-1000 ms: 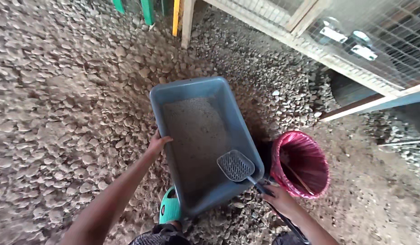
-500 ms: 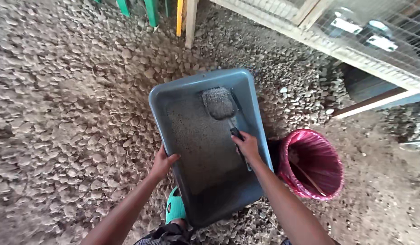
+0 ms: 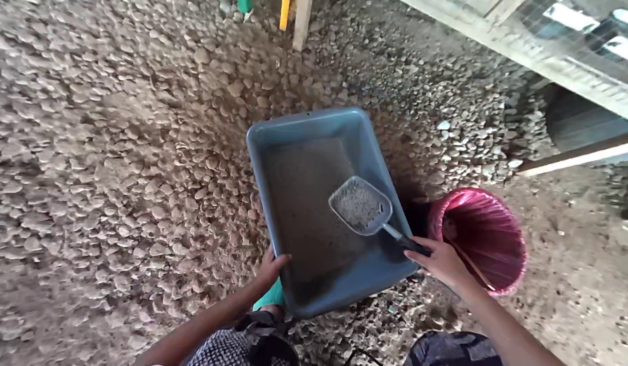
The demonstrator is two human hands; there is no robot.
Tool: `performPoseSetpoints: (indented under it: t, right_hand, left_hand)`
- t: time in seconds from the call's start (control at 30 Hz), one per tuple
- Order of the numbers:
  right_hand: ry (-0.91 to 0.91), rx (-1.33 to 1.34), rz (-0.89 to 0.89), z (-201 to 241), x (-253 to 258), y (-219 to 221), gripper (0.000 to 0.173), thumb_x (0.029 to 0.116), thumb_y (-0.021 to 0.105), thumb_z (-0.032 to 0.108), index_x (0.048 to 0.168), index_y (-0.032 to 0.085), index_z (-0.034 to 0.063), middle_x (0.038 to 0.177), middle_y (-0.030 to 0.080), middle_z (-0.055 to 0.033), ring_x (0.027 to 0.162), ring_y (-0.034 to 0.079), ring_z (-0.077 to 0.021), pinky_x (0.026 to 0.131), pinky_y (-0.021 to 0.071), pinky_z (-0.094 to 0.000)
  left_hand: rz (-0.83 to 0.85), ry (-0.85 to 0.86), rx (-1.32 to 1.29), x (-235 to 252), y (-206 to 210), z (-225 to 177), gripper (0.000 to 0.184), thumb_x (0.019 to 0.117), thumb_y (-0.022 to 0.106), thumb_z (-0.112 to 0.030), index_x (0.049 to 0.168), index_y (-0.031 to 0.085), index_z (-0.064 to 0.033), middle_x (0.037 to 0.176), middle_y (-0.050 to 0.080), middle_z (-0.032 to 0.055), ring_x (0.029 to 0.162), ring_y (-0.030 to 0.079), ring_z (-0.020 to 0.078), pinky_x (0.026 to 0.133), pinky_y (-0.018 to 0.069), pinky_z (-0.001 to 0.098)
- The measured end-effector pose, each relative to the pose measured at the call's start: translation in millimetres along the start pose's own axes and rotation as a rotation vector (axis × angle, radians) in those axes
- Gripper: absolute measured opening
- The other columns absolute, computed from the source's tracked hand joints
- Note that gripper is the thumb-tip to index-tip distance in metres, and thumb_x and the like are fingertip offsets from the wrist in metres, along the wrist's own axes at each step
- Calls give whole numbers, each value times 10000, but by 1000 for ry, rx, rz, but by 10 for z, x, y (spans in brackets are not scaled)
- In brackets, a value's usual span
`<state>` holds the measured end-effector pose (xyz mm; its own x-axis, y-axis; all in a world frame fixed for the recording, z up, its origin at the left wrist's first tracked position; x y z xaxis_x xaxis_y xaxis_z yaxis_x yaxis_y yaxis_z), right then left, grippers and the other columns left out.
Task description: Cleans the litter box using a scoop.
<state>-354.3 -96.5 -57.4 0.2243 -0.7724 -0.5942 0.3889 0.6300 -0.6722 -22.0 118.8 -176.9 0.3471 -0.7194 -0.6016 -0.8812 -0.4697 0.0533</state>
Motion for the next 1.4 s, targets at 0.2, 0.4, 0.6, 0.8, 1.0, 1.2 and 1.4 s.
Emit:
performPoseSetpoints:
  t: [0.2,0.4,0.6,0.8,1.0,1.2,1.4]
  right_hand:
    - [52,-462,285,-272,-42,17,383,950,752,269,1294,714,103,1106,731,-230,1066,683,-429,955,496,-649]
    - [-34,-24,336,53,-105,820,393,948,750,179,1302,689,19,1137,726,-214,975,713,-325,910,559,-519]
    - [-26,311,144,927,375,1327,406,1001,697,222,1355,644,31,1022,705,-185,662,631,-213,650,555,-392]
    - [-267,231,-168,878,436,996,482,957,736,232,1355,644,-24,1074,742,-237,880,735,-340,839,582,-513]
    - [-261,259,-287,419,68,551,467,914,767,149,1312,653,-67,960,736,-232,657,670,-242,665,576,-448]
    - [-99,194,-150,184,-96,730,450,923,778,167,1331,673,7,1049,745,-230,781,716,-318,770,576,-521]
    - [-96,245,-140,227,-82,755,449,927,769,147,1329,661,-23,1047,740,-226,753,704,-284,741,579,-481]
  left_hand:
    - [75,195,-19,-14,-17,-719,756,795,598,-23,1492,323,72,1283,609,100,1062,648,24,918,559,229]
    - [152,255,-8,-14,252,-1186,837,822,558,-10,1575,197,56,1473,484,159,1192,582,17,986,502,200]
    - [65,197,16,98,15,-897,750,780,562,-17,1492,336,51,1231,627,76,1007,658,20,870,567,232]
    - [14,93,2,273,-207,-440,751,827,567,-39,1526,300,30,1284,603,123,1031,653,48,887,560,246]
    - [-10,93,13,316,-232,-410,675,860,590,-51,1488,364,48,1228,630,133,995,663,66,875,563,265]
    - [-2,67,45,288,-218,-422,680,868,582,-58,1499,351,41,1238,615,153,997,652,79,872,552,270]
    - [2,47,72,288,-214,-411,648,888,574,-75,1490,365,44,1241,612,163,998,649,87,876,548,275]
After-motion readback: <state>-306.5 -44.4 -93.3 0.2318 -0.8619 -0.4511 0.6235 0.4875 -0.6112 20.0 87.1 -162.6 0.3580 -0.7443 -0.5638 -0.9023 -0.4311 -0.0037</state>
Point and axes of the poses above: each hand's wrist, its own x-axis towards the middle knuckle, its own y-axis out of the palm, z = x × y, the point moved 10 cm from there along x, towards the middle knuckle
